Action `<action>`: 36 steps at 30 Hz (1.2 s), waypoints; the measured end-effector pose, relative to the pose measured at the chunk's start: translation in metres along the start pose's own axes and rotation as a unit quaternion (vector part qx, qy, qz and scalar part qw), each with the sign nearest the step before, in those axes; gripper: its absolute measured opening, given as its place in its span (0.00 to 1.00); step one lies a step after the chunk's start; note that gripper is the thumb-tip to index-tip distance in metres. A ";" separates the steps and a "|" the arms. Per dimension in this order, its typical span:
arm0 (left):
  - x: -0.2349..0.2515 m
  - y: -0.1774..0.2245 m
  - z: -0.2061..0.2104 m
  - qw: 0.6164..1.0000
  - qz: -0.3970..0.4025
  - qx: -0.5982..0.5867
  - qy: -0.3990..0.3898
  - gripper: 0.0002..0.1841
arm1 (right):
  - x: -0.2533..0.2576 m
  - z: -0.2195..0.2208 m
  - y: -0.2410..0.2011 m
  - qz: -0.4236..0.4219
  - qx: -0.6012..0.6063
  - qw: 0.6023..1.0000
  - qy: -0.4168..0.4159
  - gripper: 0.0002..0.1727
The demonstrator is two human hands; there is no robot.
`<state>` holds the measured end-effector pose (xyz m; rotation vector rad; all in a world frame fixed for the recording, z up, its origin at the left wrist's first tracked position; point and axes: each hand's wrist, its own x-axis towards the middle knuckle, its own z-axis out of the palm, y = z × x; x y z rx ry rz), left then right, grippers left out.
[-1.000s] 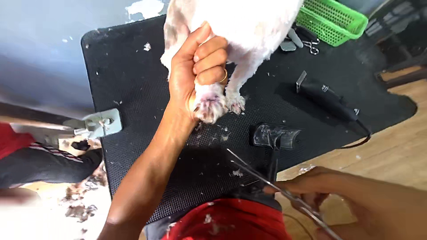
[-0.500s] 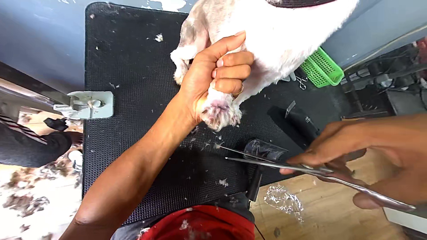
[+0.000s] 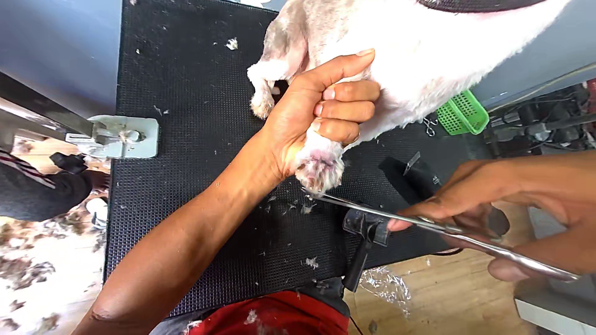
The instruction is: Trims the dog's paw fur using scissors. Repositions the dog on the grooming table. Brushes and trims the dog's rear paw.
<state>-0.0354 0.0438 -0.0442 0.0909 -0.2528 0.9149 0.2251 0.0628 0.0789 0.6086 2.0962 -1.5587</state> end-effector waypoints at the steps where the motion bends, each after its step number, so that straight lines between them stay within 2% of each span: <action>1: 0.000 0.000 0.000 1.000 0.000 -0.001 0.000 0.17 | 0.001 -0.003 0.000 -0.003 -0.005 1.000 -0.003 0.35; 5: 0.001 -0.001 0.000 1.000 0.005 0.008 -0.001 0.17 | -0.001 -0.005 0.007 -0.015 -0.045 0.999 0.008 0.35; 14: 0.001 -0.001 0.001 1.000 0.010 0.013 -0.002 0.17 | 0.000 -0.003 0.013 -0.028 -0.051 0.998 0.014 0.34; 19: 0.001 -0.002 0.002 1.000 0.018 0.008 -0.001 0.17 | -0.005 0.009 0.003 0.032 -0.047 0.998 0.029 0.33; 22: 0.002 -0.003 0.004 0.999 0.030 0.007 0.008 0.17 | -0.010 0.020 -0.006 0.058 -0.041 0.996 0.052 0.36; 28: 0.003 -0.005 0.005 0.999 0.040 0.015 0.014 0.18 | -0.018 0.034 -0.006 0.046 -0.037 0.994 0.087 0.36; 31: 0.003 -0.006 0.006 0.999 0.041 0.026 0.013 0.18 | -0.018 0.034 -0.023 0.091 -0.039 0.990 0.101 0.36; 36: 0.004 -0.007 0.007 0.999 0.037 0.029 0.016 0.18 | -0.016 0.030 -0.030 0.119 -0.049 0.988 0.083 0.32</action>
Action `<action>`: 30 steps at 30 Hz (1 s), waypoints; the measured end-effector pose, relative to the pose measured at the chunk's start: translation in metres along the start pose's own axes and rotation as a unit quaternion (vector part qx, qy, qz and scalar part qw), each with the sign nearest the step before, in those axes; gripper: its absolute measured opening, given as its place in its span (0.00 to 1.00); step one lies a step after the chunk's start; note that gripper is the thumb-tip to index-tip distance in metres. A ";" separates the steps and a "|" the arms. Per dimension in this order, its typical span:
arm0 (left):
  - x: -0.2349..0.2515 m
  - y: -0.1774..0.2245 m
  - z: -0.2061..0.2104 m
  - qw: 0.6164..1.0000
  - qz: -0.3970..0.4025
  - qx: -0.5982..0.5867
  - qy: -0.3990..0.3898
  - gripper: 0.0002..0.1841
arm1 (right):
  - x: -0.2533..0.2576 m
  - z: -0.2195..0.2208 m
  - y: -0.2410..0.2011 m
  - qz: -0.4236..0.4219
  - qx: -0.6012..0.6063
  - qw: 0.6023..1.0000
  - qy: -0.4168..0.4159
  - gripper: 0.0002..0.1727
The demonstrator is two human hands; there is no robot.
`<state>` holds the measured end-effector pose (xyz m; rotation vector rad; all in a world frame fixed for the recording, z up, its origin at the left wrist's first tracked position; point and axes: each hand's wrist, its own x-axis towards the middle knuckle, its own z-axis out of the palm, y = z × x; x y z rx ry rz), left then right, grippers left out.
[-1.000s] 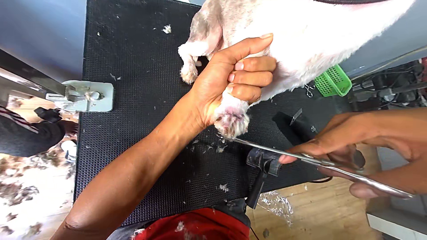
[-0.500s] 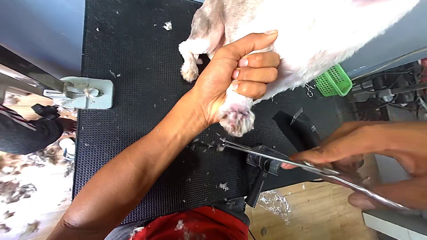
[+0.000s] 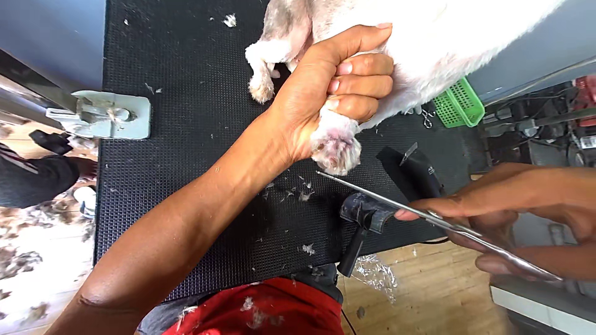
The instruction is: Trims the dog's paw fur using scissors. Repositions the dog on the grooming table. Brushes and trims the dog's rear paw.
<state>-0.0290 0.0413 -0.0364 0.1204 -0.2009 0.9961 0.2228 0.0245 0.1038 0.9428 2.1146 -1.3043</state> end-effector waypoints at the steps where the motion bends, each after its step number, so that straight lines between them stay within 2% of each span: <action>1: 0.000 0.000 0.000 1.000 -0.002 0.001 0.000 0.18 | -0.001 0.001 -0.002 0.005 -0.001 1.000 0.000 0.32; 4: -0.001 0.000 0.000 1.000 -0.003 -0.001 -0.001 0.18 | -0.001 0.003 0.000 0.000 0.007 1.000 -0.003 0.31; 7: 0.000 -0.001 -0.001 1.000 -0.002 -0.003 -0.002 0.18 | -0.004 0.011 0.016 -0.060 0.056 0.997 0.012 0.35; 14: 0.000 -0.001 0.000 1.000 -0.008 0.000 0.008 0.18 | -0.001 0.010 0.022 -0.091 0.104 0.990 -0.018 0.37; 30: 0.001 -0.004 0.001 1.000 0.003 0.013 0.015 0.18 | -0.003 0.014 0.023 -0.061 0.127 0.990 -0.023 0.34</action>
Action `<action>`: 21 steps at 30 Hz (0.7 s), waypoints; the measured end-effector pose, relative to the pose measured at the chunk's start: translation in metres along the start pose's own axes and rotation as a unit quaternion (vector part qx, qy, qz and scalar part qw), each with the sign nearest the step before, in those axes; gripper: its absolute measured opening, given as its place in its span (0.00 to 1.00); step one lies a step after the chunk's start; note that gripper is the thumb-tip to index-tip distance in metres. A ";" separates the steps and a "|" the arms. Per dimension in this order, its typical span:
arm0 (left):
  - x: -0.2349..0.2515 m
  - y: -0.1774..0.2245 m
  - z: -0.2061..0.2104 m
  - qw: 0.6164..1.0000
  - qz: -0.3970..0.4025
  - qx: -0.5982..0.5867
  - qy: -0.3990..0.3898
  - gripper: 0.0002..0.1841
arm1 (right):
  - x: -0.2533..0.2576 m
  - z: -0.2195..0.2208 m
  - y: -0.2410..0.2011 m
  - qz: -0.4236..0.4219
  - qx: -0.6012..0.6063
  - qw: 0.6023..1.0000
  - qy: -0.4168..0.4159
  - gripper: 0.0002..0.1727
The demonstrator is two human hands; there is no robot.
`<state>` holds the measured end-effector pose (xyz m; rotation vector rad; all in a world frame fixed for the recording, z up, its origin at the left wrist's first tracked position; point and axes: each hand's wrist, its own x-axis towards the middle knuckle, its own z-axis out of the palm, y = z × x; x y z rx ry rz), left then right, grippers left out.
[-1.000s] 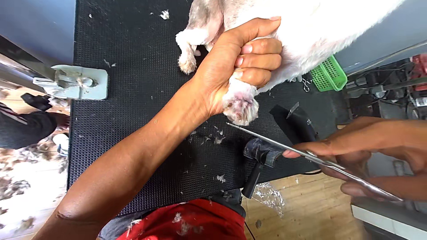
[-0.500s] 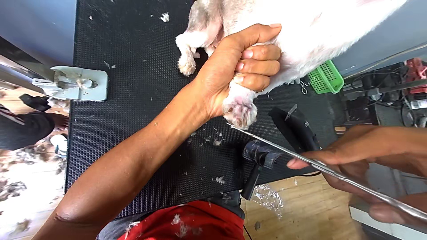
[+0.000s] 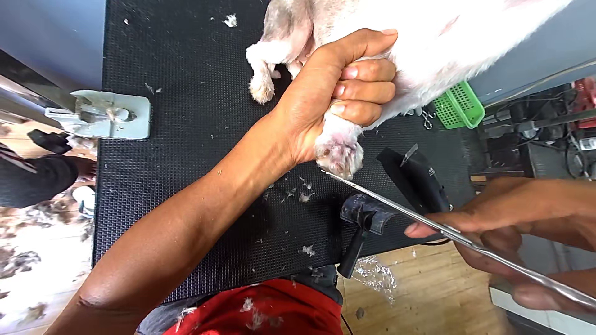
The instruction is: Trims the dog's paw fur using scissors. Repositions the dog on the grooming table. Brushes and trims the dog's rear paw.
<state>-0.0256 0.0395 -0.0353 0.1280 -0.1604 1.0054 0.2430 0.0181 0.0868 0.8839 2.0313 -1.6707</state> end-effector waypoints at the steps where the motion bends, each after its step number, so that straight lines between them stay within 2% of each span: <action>1: 0.000 0.000 0.000 1.000 0.001 0.002 0.000 0.18 | -0.001 0.000 0.000 0.001 0.005 1.000 0.002 0.34; 10: 0.001 0.000 -0.001 1.000 0.001 -0.002 -0.006 0.18 | 0.000 0.002 -0.005 0.019 0.008 1.000 0.006 0.35; 21: 0.001 0.000 0.001 1.000 -0.001 -0.001 0.001 0.17 | 0.000 0.002 0.007 -0.005 0.031 0.999 -0.017 0.34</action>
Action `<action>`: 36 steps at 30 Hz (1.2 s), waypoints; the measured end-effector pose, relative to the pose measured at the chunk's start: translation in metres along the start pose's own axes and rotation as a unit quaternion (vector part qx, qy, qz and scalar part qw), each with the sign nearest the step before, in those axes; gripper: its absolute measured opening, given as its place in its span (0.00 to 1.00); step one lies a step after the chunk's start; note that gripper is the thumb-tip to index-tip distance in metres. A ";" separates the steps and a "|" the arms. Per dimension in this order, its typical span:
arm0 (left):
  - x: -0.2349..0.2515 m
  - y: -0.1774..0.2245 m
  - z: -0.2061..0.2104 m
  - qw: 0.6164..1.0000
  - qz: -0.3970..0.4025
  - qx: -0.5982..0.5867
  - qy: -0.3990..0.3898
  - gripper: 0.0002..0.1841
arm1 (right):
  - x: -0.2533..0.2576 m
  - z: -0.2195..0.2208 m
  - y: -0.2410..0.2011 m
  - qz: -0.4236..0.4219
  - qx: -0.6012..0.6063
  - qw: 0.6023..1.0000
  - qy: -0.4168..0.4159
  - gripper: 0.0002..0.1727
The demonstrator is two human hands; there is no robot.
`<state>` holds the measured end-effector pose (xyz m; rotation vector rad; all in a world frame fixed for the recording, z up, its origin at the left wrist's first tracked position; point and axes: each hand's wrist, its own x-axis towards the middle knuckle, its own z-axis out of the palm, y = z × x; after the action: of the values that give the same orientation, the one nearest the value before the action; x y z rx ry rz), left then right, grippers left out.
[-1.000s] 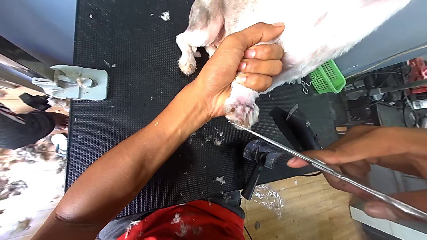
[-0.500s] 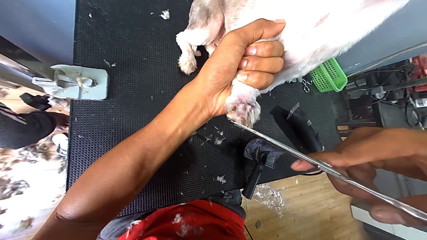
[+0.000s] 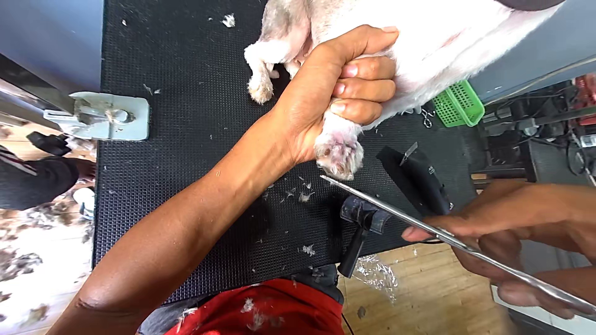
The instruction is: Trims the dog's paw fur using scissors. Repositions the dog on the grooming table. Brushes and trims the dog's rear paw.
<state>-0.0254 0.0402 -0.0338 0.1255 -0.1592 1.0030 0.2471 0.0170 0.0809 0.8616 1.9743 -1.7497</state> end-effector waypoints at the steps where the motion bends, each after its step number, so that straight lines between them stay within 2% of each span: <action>1: 0.000 0.000 0.000 1.000 0.001 0.000 -0.001 0.17 | 0.000 0.001 -0.001 0.004 -0.002 1.000 0.003 0.34; 4: 0.000 0.000 -0.001 1.000 0.000 0.011 0.002 0.18 | -0.002 0.004 -0.003 0.013 -0.015 0.999 0.026 0.37; 12: -0.001 0.000 0.002 0.999 0.003 0.029 0.012 0.17 | 0.000 0.002 -0.002 0.007 -0.079 0.996 0.035 0.35; 14: 0.000 0.001 -0.002 0.996 0.009 0.084 0.016 0.18 | 0.001 0.003 -0.002 0.004 -0.114 0.993 0.036 0.34; 16: 0.002 0.006 -0.015 0.979 0.013 0.201 0.016 0.20 | 0.004 0.002 0.011 -0.037 -0.155 0.987 0.027 0.31; 19: 0.002 0.016 -0.041 0.926 0.002 0.376 0.011 0.14 | 0.010 0.005 0.029 -0.072 -0.174 0.980 0.066 0.26; 22: -0.007 0.018 -0.050 0.896 -0.007 0.442 0.040 0.10 | 0.014 0.008 0.048 -0.122 -0.162 0.974 0.104 0.14; 25: -0.026 0.025 -0.053 0.856 0.034 0.510 0.079 0.07 | 0.014 0.014 0.067 -0.140 -0.127 0.970 0.154 0.13; 27: -0.045 0.041 -0.052 0.777 0.067 0.615 0.116 0.10 | 0.015 0.023 0.082 -0.127 -0.087 0.969 0.195 0.13; 30: -0.076 0.072 -0.041 0.591 0.106 0.775 0.197 0.20 | 0.017 0.038 0.107 -0.104 -0.054 0.963 0.241 0.17; 31: -0.083 0.081 -0.035 0.544 0.136 0.799 0.218 0.25 | 0.019 0.045 0.115 -0.101 -0.064 0.957 0.263 0.17; 32: -0.089 0.091 -0.027 0.514 0.172 0.810 0.225 0.31 | 0.020 0.052 0.122 -0.100 -0.078 0.950 0.286 0.16; 33: -0.091 0.101 -0.018 0.495 0.210 0.813 0.223 0.36 | 0.023 0.060 0.127 -0.102 -0.093 0.942 0.307 0.16; 34: -0.090 0.111 -0.009 0.494 0.247 0.806 0.213 0.37 | 0.026 0.068 0.132 -0.104 -0.114 0.933 0.324 0.15; 36: -0.085 0.132 0.000 0.551 0.272 0.763 0.199 0.27 | 0.032 0.088 0.138 -0.088 -0.159 0.916 0.357 0.16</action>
<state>-0.1825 0.0401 -0.0460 1.5311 1.2671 1.5035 0.3024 -0.0567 -0.0577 1.3690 2.7714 -1.2133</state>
